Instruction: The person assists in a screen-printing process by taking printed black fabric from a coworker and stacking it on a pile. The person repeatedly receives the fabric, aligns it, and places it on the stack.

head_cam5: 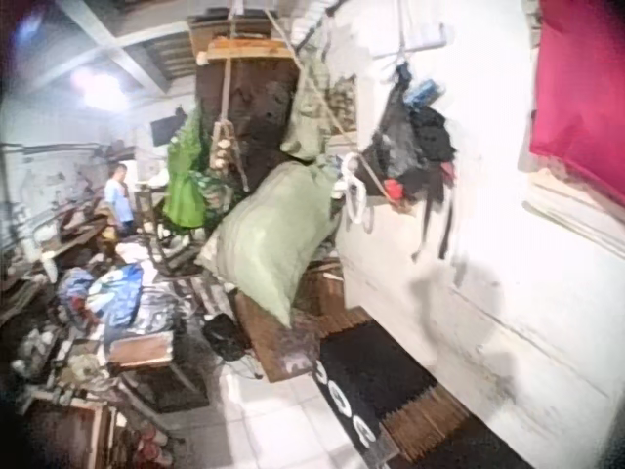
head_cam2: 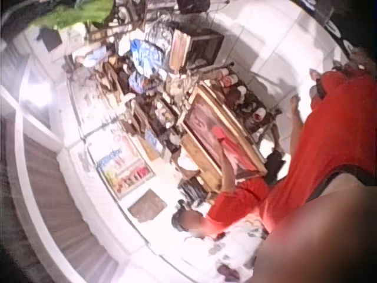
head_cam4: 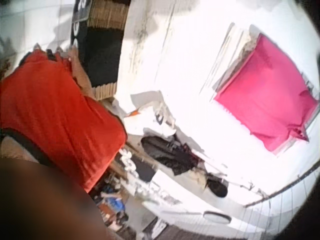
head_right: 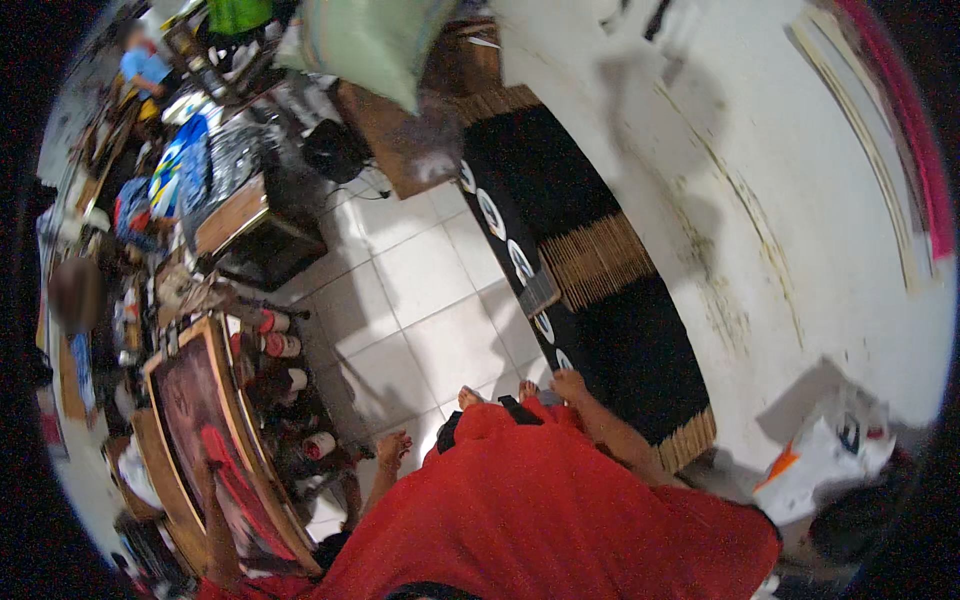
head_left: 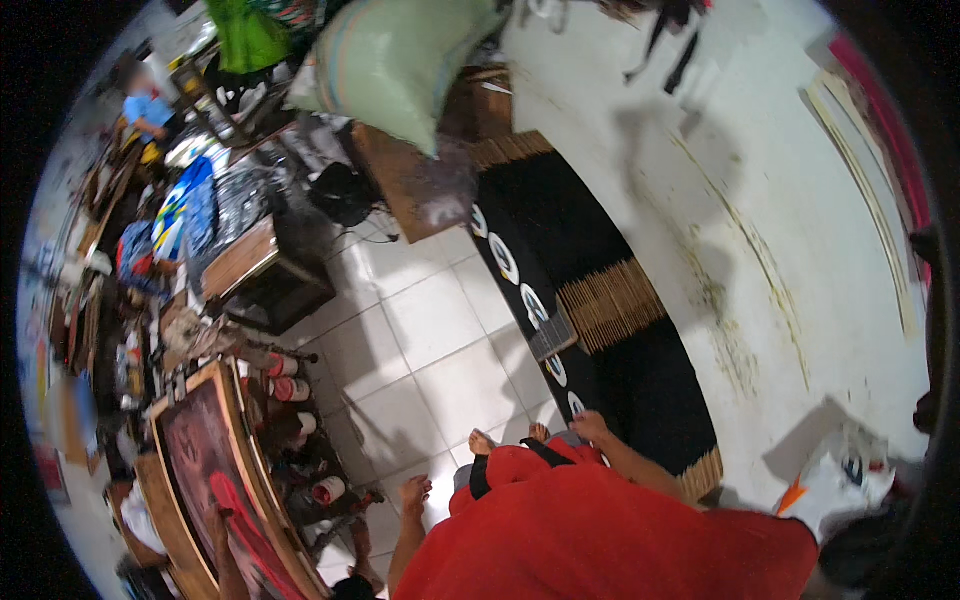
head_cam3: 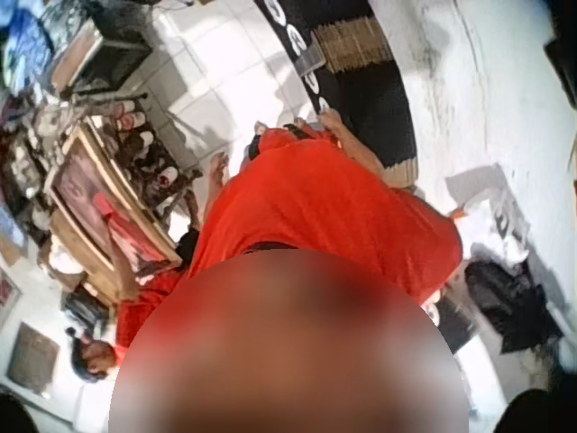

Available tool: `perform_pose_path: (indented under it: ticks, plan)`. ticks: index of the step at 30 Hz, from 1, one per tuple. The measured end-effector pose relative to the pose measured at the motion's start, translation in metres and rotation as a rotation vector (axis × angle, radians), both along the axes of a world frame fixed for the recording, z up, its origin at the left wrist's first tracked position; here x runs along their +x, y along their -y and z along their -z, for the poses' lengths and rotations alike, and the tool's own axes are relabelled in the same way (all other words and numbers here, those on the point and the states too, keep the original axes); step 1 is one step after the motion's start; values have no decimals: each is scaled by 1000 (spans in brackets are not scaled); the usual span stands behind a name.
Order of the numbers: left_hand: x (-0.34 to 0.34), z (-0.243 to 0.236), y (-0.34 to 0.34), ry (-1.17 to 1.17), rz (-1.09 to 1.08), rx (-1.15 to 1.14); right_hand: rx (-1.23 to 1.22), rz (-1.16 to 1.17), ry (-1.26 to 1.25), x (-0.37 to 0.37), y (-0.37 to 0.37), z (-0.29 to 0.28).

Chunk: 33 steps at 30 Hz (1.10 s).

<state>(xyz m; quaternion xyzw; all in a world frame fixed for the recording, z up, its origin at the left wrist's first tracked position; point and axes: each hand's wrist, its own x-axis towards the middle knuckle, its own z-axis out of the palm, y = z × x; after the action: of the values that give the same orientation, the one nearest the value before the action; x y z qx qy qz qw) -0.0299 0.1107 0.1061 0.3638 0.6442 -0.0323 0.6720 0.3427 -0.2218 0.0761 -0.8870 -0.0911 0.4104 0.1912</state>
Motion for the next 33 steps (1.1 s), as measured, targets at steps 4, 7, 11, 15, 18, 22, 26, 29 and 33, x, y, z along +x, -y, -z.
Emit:
perform_pose_path:
  ticks: [4, 7, 11, 15, 18, 22, 26, 29, 33]
  plan:
    - [18, 0, 21, -30, -38, 96, -152, -253, 12, 21, 48, 45]
    - [25, 20, 52, -1, -104, 121, -168, -849, 220, 42, 85, 83]
    - [19, 77, 104, -23, 221, 366, -64, -1117, 426, 79, 98, 110]
    - [7, 112, 156, -293, 467, 394, 41, -851, 132, 128, 57, 90]
    - [4, 101, 189, -347, 279, 280, 232, 73, -416, 135, 10, 59]
    - [8, 70, 215, -379, -72, 83, 230, 126, -375, 137, -43, 26]
    - [10, 60, 225, -393, -157, 61, 222, 15, -360, 145, -58, 50]
    - [7, 65, 225, -401, -49, 125, 169, -510, -336, 151, -55, 91]
    - [3, 68, 223, -408, 65, 196, 103, -1471, 334, 143, -45, 113]
